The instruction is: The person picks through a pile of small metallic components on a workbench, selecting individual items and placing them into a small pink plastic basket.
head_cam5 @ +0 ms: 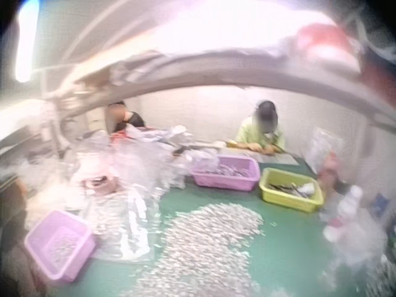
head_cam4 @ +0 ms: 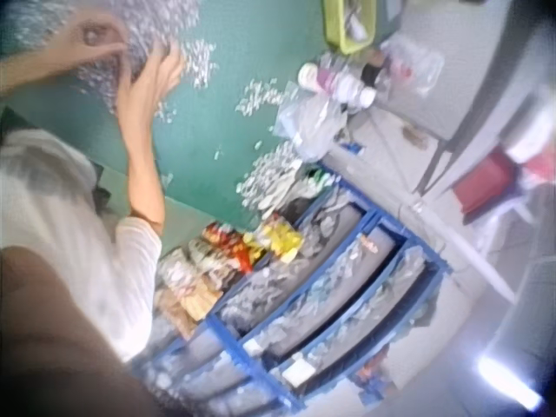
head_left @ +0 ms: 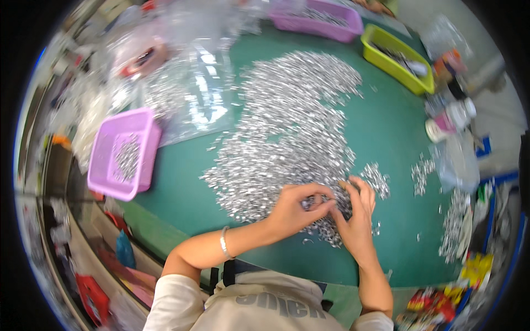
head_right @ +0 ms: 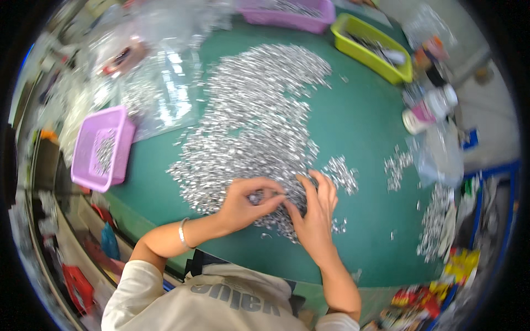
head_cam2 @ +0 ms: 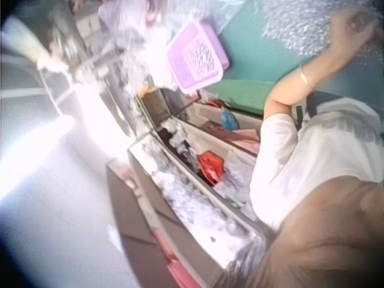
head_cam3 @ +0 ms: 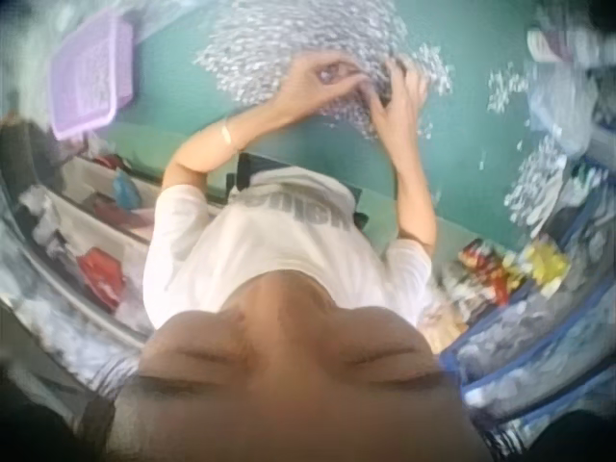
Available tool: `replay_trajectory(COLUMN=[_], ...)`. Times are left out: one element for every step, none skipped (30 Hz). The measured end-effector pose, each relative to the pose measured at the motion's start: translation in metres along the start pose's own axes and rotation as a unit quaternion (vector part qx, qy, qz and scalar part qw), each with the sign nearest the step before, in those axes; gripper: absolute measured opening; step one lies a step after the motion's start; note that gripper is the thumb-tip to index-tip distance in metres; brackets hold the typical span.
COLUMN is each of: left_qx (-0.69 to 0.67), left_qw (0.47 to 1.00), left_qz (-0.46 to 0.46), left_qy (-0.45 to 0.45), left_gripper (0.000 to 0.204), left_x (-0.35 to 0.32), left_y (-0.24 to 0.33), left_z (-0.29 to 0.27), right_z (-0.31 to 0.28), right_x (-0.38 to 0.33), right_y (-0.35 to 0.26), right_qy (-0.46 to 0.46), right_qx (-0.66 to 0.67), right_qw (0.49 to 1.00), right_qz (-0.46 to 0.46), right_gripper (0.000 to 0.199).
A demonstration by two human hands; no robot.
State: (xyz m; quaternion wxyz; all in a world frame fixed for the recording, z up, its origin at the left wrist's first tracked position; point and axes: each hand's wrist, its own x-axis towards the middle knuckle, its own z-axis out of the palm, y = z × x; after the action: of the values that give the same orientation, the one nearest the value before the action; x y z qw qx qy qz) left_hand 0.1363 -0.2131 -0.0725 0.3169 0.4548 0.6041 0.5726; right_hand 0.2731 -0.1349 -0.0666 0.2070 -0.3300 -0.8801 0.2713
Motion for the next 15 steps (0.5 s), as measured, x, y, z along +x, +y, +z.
replay_trajectory(left_qx=[-0.012,-0.009,-0.007,-0.008,0.020,0.039,0.065,0.081,0.126,0.152,0.186,0.199,0.204,0.227,0.252], left_qw=[1.000,1.000,0.999,0.998,0.994,0.985,0.971,0.962,0.947,0.932,0.911,0.900,0.891,0.873,0.851], left_qz=[-0.004,0.000,0.004,0.010,-0.007,0.044,0.055,0.035,0.034,0.052,0.047,0.058,0.061,0.086,0.089], left_qy=[0.006,0.028,0.048,0.064,0.103,0.159,0.225,0.260,0.294,0.325,0.365,0.383,0.402,0.423,0.452], left_gripper=[0.010,0.010,0.009,0.009,0.008,0.008,0.006,0.006,0.006,0.007,0.009,0.009,0.010,0.010,0.010], left_x=[0.002,-0.001,-0.005,-0.009,-0.016,-0.022,-0.027,-0.037,-0.045,-0.054,-0.061,-0.065,-0.069,-0.070,-0.072], left_y=[0.002,0.010,0.018,0.027,0.038,0.039,0.041,0.044,0.043,0.044,0.041,0.039,0.040,0.043,0.048], left_z=[-0.004,-0.014,-0.025,-0.035,-0.053,-0.075,-0.096,-0.121,-0.144,-0.164,-0.183,-0.201,-0.217,-0.234,-0.248], right_z=[0.004,0.005,0.008,0.009,0.010,0.011,0.011,0.011,0.011,0.012,0.013,0.013,0.013,0.012,0.012], right_x=[-0.003,-0.005,-0.005,-0.007,-0.009,-0.008,-0.009,-0.010,-0.010,-0.010,-0.010,-0.010,-0.012,-0.012,-0.012], right_y=[0.002,0.002,0.001,0.001,0.001,0.002,0.004,0.003,0.005,0.005,0.008,0.009,0.010,0.009,0.008], right_qy=[-0.026,-0.030,-0.033,-0.032,-0.033,-0.034,-0.033,-0.038,-0.039,-0.038,-0.037,-0.033,-0.031,-0.028,-0.029], right_qx=[0.022,0.004,-0.014,-0.036,-0.035,-0.029,-0.029,-0.025,-0.026,-0.024,-0.036,-0.040,-0.043,-0.048,-0.055], right_qw=[0.999,1.000,0.999,0.999,0.998,0.998,0.998,0.998,0.998,0.998,0.997,0.997,0.997,0.997,0.996], right_qz=[0.004,-0.006,-0.016,-0.022,-0.027,-0.032,-0.033,-0.042,-0.046,-0.051,-0.055,-0.059,-0.061,-0.061,-0.062], right_gripper=[0.048,0.048,0.048,0.048,0.048,0.048,0.048,0.048,0.048,0.048,0.048,0.048,0.048,0.048,0.048])
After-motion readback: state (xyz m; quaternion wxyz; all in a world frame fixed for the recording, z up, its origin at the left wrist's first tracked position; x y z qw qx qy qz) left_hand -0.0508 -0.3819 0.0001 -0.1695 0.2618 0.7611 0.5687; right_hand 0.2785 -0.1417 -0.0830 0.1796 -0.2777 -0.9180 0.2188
